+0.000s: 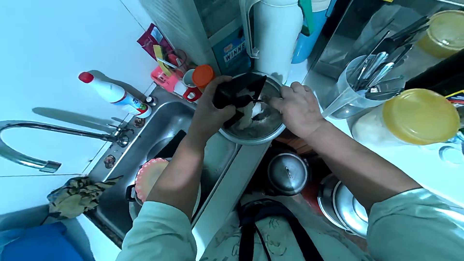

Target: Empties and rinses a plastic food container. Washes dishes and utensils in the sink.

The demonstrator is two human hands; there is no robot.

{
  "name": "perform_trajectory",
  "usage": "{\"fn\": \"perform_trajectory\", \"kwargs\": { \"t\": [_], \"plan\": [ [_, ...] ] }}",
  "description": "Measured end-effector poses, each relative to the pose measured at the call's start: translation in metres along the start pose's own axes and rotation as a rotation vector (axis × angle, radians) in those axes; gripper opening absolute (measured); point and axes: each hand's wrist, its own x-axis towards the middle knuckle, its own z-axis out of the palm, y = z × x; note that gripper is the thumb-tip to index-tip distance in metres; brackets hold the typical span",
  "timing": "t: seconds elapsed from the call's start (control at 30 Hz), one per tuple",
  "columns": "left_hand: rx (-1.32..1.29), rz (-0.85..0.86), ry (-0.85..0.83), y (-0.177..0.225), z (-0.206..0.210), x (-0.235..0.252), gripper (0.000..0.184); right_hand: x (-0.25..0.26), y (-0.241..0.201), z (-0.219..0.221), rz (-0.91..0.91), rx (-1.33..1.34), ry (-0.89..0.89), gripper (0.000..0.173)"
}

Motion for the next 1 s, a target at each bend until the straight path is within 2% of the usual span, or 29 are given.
{"fn": "perform_trajectory", "kwargs": {
  "t": [0.17, 0.37, 0.5, 0.57, 0.77, 0.9, 1.0],
  "plan": [
    [-0.005, 0.011, 0.017, 0.0, -0.008, -0.005, 0.069, -0.008, -0.007, -0.012, 0.038, -0.061, -0.082, 0.038],
    [0.064, -0.046, 0.039, 0.012, -0.007, -0.012, 0.068, 0.0, -0.025, -0.027, 0.183, -0.017, 0.039, 0.043],
    [-0.05, -0.034, 0.102, 0.018, -0.004, -0.013, 0.065, 0.002, -0.031, -0.021, 0.209, 0.024, -0.093, 0.039],
    [-0.118, -0.023, 0.124, 0.016, -0.008, -0.013, 0.061, -0.006, -0.032, -0.022, 0.197, 0.013, -0.102, 0.039],
    [-0.209, -0.089, 0.176, 0.016, -0.002, -0.018, 0.058, -0.008, -0.031, -0.032, 0.14, 0.035, 0.239, 0.041],
    [-0.347, -0.105, 0.204, 0.025, 0.002, -0.021, 0.054, 0.001, -0.031, -0.022, 0.239, 0.066, 0.058, 0.048],
    [-0.441, -0.071, 0.246, 0.022, 0.002, -0.024, 0.05, -0.002, -0.04, -0.034, 0.335, 0.101, -0.078, 0.044]
  ]
}}
